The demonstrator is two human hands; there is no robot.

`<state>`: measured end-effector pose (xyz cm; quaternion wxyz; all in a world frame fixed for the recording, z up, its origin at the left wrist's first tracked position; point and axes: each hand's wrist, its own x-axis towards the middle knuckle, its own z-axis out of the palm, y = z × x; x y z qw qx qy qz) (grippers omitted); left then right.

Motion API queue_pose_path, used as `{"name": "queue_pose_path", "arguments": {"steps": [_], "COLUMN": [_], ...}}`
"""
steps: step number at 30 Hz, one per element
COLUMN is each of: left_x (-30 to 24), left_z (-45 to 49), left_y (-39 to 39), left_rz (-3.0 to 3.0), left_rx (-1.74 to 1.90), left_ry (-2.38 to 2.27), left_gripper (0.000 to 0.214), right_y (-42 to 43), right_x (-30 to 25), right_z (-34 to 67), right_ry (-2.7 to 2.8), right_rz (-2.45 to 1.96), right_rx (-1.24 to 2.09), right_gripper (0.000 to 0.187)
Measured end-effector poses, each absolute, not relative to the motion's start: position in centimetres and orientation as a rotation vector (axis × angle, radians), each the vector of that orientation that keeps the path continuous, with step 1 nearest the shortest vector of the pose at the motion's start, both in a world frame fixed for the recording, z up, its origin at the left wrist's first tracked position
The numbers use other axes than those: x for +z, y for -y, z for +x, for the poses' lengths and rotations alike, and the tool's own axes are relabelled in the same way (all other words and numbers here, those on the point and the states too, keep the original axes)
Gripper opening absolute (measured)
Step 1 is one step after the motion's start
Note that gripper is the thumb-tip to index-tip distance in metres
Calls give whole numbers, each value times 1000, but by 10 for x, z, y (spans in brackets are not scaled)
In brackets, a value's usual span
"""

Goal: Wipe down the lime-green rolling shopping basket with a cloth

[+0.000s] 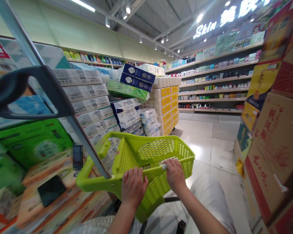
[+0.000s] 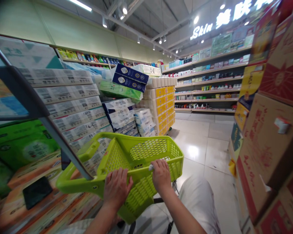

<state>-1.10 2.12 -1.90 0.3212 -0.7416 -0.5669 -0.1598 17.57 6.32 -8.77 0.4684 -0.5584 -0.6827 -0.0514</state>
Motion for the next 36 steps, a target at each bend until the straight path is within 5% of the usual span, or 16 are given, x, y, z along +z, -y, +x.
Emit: {"name": "queue_pose_path", "arguments": {"steps": [17,36], "left_x": [-16,-19], "left_z": [-10,-10], "left_y": [-19,-20], "left_rz": [-1991,-1979], "left_rx": [-433,-468], "left_ry": [1537,1535], "left_gripper": [17,20], "right_y": [-44,-80], "right_x": [-59,-97], "right_z": [93,221], "right_ry": [1691,1532], "right_rz": [-1229,-1542], "right_rx": [51,-193], "right_gripper": [26,30]}}
